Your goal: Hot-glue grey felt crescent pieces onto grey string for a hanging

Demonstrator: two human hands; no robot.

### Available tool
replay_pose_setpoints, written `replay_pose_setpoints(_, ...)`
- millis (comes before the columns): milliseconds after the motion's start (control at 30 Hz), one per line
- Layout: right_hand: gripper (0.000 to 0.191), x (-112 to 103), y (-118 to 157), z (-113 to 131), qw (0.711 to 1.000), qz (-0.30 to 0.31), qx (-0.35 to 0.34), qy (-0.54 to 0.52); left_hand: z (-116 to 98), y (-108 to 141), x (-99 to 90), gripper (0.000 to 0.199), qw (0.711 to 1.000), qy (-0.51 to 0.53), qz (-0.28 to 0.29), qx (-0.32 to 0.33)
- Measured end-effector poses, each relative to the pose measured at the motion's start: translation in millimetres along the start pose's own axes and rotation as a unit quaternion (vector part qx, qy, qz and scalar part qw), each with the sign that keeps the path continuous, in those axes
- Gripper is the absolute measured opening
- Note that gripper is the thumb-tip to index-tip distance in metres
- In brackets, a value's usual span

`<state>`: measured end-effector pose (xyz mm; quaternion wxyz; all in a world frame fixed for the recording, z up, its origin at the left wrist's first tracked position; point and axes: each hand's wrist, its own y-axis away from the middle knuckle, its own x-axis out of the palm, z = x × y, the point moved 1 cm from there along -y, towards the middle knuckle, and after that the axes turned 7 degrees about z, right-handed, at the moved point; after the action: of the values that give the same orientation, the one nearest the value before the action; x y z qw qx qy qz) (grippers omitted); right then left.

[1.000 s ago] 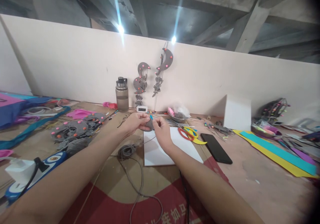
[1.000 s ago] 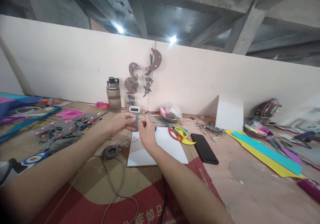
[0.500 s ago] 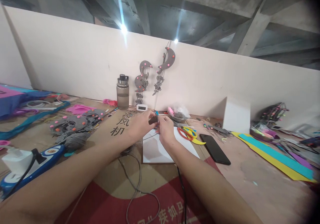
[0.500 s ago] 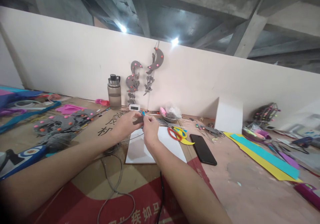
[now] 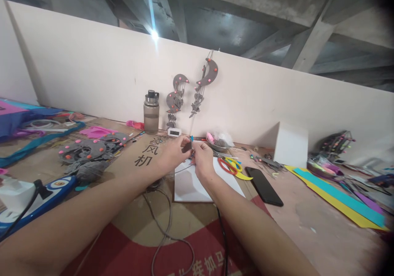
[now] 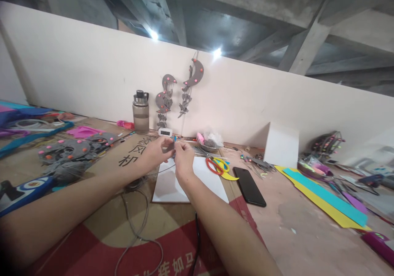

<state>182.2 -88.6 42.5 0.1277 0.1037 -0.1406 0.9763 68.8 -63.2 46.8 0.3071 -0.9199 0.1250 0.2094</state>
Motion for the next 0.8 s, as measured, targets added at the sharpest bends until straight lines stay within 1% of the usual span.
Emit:
replay_pose_setpoints(100, 0.023, 2, 2, 0, 0.999, 0.028, -0.032, -0.007, 4, -1, 0.7, 0.029, 0.998, 0.06, -0.025, -0.005)
replay_pose_setpoints(167, 0.024, 3, 4, 0, 0.998, 0.033, -0.049, -0.004, 4, -1, 0.5, 0.03, 0.992, 0.121, -0.03, -0.015)
replay_pose_setpoints(233, 0.023, 3, 5, 0, 0.998, 0.032, -0.058, 0.012, 2, 0, 0.2, 0.031, 0.983, 0.18, -0.025, -0.026)
replay_pose_setpoints(300, 0.023, 2, 5, 1, 0.997, 0.028, -0.068, 0.032, -3, 1, 0.0, 0.031, 0.976, 0.216, -0.01, -0.035)
replay_pose_setpoints(433, 0.022, 1, 5, 1, 0.995, 0.015, -0.088, 0.044, -8, 2, 0.9, 0.027, 0.967, 0.249, 0.019, -0.051)
replay_pose_setpoints(633, 0.02, 2, 6, 3, 0.995, 0.01, -0.095, 0.037, -6, 1, 3.3, 0.025, 0.953, 0.297, 0.038, -0.051)
replay_pose_setpoints(800, 0.019, 1, 6, 4, 0.995, 0.006, -0.096, 0.04, -8, 4, 4.3, 0.026, 0.937, 0.345, 0.03, -0.05)
